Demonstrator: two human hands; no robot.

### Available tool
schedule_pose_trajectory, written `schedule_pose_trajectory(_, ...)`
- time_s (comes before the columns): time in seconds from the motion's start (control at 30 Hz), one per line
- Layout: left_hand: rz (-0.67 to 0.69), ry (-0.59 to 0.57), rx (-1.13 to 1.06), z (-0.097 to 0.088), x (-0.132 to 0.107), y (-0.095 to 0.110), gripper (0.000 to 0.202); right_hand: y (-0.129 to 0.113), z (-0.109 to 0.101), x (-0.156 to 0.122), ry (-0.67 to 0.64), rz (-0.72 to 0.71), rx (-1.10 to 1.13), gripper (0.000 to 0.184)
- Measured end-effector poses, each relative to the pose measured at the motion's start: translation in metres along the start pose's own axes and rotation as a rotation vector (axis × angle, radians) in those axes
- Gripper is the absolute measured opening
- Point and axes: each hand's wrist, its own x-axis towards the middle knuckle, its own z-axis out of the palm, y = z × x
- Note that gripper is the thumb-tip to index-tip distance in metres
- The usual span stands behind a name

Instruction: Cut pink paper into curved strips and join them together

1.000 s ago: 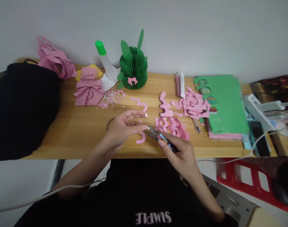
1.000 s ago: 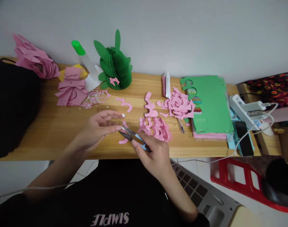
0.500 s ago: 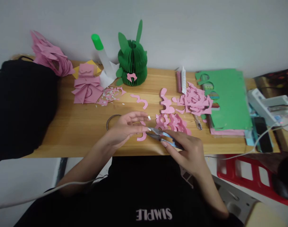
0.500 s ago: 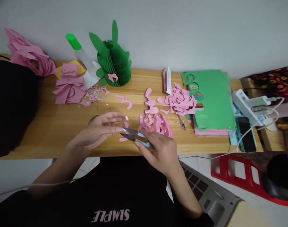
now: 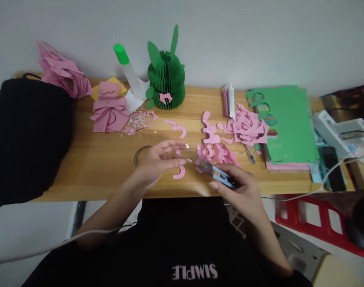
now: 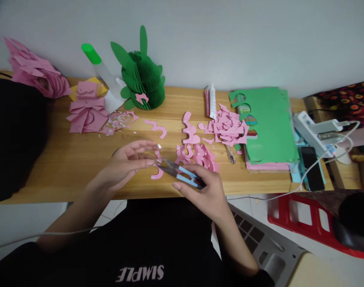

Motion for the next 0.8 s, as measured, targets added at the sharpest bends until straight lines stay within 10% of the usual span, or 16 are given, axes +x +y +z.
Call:
schedule_pose_trajectory(0.17, 0.022, 0.013, 0.034, 0.008, -0.007, -0.004, 0.042, 0.004, 0.033, 0.014, 0.022, 0.327, 0.388, 0.024)
schedule_pose_trajectory(0.4, 0.113, 0.076, 0.216, 0.006, -0.017, -0.024, 0.037, 0.008, 0.05, 0.016, 0.029, 0.34, 0.376, 0.022)
schedule_pose_trajectory(0.63, 0.6, 0.298, 1.18, -0.007, -0.031, -0.066, 0.017, 0.023, 0.054, -0.002, 0.074, 0.296, 0.343, 0.02)
schedule_pose_trajectory(0.8, 0.733, 0.327, 1.406, -0.002, -0.031, -0.083, 0.013, 0.029, 0.059, -0.014, 0.067, 0.28, 0.378, 0.02)
